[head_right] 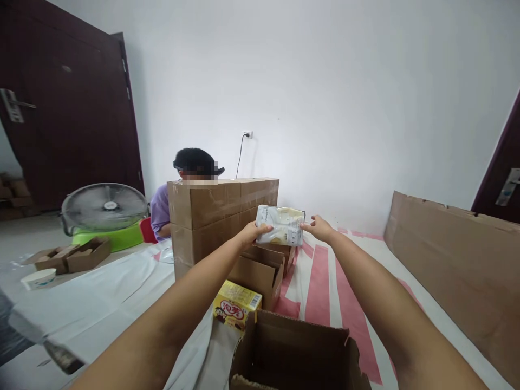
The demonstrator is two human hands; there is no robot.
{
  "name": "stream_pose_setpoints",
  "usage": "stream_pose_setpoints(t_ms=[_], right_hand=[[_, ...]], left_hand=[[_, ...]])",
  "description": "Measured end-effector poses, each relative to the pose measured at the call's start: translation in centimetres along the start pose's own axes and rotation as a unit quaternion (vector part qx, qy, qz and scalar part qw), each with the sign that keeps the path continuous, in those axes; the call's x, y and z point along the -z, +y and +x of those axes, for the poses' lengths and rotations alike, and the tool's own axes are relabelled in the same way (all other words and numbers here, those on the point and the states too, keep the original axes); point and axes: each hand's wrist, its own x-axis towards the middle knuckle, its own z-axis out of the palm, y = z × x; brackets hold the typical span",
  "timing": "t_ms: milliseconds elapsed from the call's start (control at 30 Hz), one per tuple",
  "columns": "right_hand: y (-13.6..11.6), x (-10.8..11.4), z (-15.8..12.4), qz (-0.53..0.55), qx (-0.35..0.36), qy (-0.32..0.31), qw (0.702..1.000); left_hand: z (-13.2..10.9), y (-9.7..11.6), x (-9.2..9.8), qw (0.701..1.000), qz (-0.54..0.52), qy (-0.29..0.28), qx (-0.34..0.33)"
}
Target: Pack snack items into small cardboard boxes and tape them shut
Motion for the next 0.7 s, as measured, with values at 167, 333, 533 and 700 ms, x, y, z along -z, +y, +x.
stream_pose_setpoints(t_ms=[167, 333, 533, 700], right_hand=[[1.3, -2.9, 0.0, 0.128, 0.013, -0.059, 0.99], [0.7, -4.0, -2.1, 0.284, 0.07, -0.062, 0.954], [1.3, -1.6, -7.1, 0.374, 0.06, 0.016, 0.925], [6.8, 3.0, -16.6, 0.369, 0.058, 0.159, 0.914]], left_hand=[[0.8, -1.6, -0.1, 1.0, -0.004, -0.006, 0.008], [-0.9, -1.0, -2.4, 1.0, -0.005, -0.025, 0.001], [-5.9, 0.8, -5.3, 0.999, 0.011, -0.012, -0.04], [-13.8, 0.1, -3.3, 0.997, 0.022, 0.047, -0.054]])
